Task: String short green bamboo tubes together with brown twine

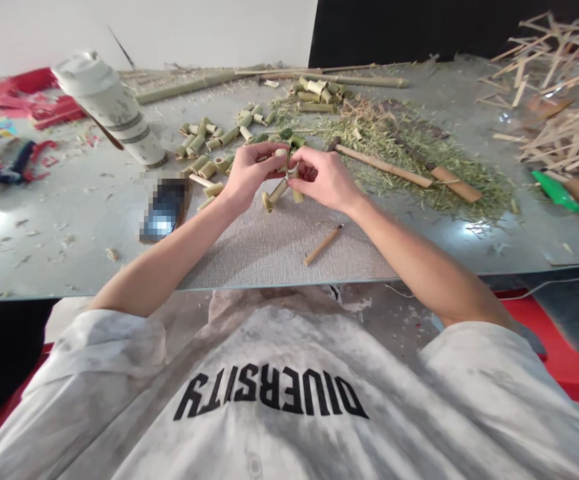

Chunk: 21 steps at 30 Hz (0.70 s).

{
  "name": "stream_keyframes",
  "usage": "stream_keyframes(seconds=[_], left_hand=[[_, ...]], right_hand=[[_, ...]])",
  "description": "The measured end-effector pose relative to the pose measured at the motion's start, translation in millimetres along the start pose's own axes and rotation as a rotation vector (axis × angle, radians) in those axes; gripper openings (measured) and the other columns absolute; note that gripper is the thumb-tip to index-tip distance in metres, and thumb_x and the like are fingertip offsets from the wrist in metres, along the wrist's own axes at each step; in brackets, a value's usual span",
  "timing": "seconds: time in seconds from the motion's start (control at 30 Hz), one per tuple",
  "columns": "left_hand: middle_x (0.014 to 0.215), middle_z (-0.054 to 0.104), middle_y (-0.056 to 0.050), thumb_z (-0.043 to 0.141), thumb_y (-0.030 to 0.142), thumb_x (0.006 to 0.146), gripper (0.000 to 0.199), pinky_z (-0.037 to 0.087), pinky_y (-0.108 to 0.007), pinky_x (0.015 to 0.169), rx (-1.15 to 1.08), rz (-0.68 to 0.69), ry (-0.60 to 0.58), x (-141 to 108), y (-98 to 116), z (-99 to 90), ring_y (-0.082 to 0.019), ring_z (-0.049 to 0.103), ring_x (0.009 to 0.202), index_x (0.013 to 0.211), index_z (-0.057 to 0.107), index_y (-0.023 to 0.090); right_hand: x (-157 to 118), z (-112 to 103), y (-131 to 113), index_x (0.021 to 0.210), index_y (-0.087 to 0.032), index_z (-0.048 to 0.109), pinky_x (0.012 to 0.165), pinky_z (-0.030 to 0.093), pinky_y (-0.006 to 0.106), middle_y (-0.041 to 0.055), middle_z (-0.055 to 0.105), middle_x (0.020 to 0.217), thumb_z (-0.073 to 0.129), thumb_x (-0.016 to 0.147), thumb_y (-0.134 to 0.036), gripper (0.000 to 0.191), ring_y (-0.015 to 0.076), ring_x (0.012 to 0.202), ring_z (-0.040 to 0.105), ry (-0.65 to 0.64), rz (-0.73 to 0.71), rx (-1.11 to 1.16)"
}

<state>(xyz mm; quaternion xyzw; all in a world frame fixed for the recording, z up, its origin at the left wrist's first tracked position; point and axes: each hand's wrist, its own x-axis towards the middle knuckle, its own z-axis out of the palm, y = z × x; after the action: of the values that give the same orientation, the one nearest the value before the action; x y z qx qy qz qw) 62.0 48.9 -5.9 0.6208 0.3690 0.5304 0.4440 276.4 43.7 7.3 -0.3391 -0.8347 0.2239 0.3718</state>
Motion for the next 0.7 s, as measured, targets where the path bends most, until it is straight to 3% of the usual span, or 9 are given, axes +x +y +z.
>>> stream_keyframes(seconds=[0.2,0.37,0.5,0.7], left_hand=[[0.089,0.07,-0.004,0.082,0.034,0.094,0.018,0.072,-0.036,0.088,0.005,0.023,0.036,-2,1,2.1,-0.017,0.074,0.085,0.099,0.073,0.02],[0.09,0.066,-0.003,0.084,0.035,0.093,0.022,0.071,-0.036,0.088,0.063,0.056,0.051,-3,-1,2.0,-0.016,0.07,0.086,0.1,0.069,0.02],[0.092,0.066,-0.003,0.085,0.035,0.092,0.024,0.07,-0.034,0.086,0.105,0.081,0.043,-1,-4,3.1,-0.016,0.068,0.087,0.102,0.07,0.02],[0.094,0.066,-0.002,0.084,0.034,0.092,0.022,0.069,-0.033,0.083,0.209,0.166,0.046,-2,-6,3.6,-0.015,0.069,0.083,0.1,0.069,0.02]], right_hand=[[1,1,3,0.096,-0.025,0.07,0.066,0.047,0.035,-0.0004,0.072,0.081,0.082,0.091,-0.028,0.013,0.0194,0.072,0.063,-0.003,0.002,0.03],[3,7,12,0.09,-0.022,0.077,0.074,0.051,0.038,0.0051,0.078,0.091,0.077,0.098,-0.036,0.016,0.0225,0.084,0.069,0.04,0.057,0.068],[4,10,13,0.086,-0.022,0.08,0.076,0.05,0.039,0.0046,0.077,0.089,0.082,0.095,-0.034,0.016,0.023,0.085,0.069,0.073,0.1,0.133],[2,12,6,0.078,-0.02,0.077,0.068,0.042,0.035,0.0004,0.068,0.074,0.081,0.088,-0.019,0.011,0.0169,0.071,0.056,0.093,0.293,0.266]])
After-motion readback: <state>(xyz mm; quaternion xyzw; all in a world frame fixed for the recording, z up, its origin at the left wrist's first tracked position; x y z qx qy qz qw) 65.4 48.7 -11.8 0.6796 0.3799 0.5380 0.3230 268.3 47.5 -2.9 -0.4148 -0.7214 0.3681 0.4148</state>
